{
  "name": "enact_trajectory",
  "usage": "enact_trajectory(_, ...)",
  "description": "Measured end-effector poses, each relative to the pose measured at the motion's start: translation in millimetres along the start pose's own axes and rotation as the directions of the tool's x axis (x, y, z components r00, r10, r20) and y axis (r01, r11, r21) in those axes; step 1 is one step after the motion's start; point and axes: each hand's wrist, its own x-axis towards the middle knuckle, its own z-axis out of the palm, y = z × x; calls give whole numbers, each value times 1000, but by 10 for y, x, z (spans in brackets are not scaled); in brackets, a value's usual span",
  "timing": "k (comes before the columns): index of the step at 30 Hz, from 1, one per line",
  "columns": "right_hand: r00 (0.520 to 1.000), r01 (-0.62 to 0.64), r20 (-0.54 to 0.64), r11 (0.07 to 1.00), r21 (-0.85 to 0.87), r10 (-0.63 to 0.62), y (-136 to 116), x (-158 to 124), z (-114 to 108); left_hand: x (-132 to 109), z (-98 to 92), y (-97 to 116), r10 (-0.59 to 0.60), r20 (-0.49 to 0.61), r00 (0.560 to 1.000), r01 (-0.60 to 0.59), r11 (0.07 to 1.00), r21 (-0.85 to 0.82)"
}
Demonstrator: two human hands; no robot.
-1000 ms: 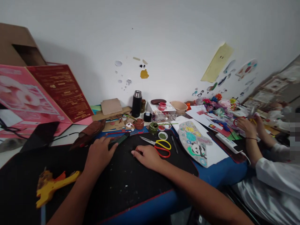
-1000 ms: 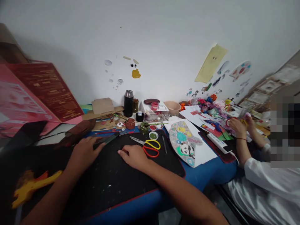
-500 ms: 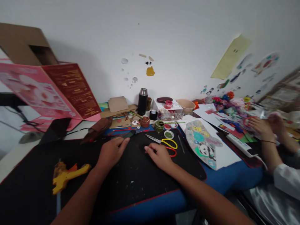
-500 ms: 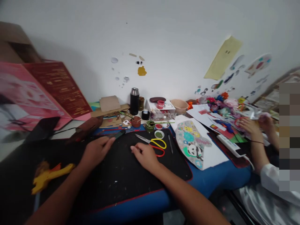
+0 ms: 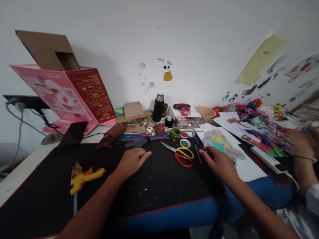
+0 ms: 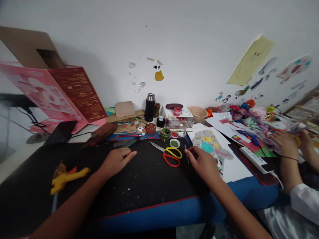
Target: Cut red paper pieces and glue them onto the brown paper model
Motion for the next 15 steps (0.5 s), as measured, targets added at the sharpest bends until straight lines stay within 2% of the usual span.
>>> enact_trajectory(6,997,-77,-29,970,-229,72,491,-231,-204,14,13,-12,-12,33,999,13,1000,-7)
enact_trajectory(11,999,-44,18,951,-306,52,739,-473,-277,33,27,-10,-10,56,998,11,1000,-22)
enact_trajectory(15,996,-9,76,940,-342,37,884,-591,-246,33,36,4,-15,84,996,18,999,-33)
